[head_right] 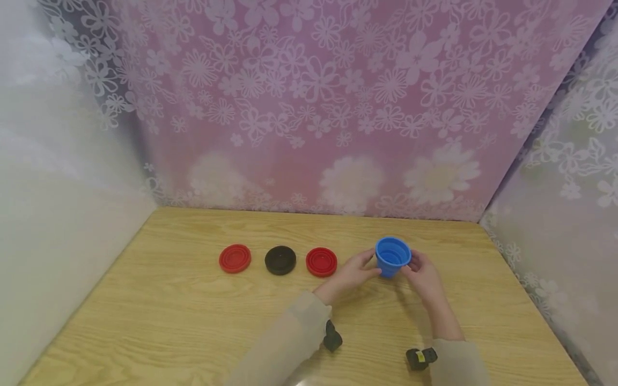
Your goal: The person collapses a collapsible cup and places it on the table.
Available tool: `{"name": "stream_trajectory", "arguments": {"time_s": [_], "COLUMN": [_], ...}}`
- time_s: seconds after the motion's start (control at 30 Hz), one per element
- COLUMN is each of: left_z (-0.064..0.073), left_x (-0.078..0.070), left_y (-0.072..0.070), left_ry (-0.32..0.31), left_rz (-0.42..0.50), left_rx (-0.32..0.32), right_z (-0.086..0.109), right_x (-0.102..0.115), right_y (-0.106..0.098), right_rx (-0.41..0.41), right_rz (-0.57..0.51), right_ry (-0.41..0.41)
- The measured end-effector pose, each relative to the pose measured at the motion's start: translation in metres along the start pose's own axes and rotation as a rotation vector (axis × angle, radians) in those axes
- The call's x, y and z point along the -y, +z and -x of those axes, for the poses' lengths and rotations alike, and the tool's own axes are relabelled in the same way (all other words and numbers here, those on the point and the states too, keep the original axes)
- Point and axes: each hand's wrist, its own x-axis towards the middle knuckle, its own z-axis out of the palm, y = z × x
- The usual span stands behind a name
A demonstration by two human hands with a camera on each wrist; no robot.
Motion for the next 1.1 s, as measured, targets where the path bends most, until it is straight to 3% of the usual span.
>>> {"name": "stream_trajectory", "arguments": {"time_s": [0.27, 0.63, 0.9, 1.1], "left_z": [0.003, 0.021, 0.041, 0.056], "left_x": [-0.002, -0.004, -0.002, -0.004], "left_y": [-0.004, -0.031, -0.057, -0.071], "left_ry": [0.005, 0.006, 0.042, 0.065], "left_rz": [0.032, 0.142, 0.252, 0.308], "left_rx": [-0.052, -0.190, -0.296, -0.349], "right_z": [0.004, 0.014, 0.021, 0.014], "right_x": [0.006, 0.027, 0.043, 0.041], "right_y": [0.003, 0.025, 0.045, 0.060], "right_rx": [-0.046, -0.158, -0.145, -0.105], "right_rz": [-0.006, -0.114, -0.201, -0.251], "right_ry": [-0.062, -0.187, -0.289, -0.295]}}
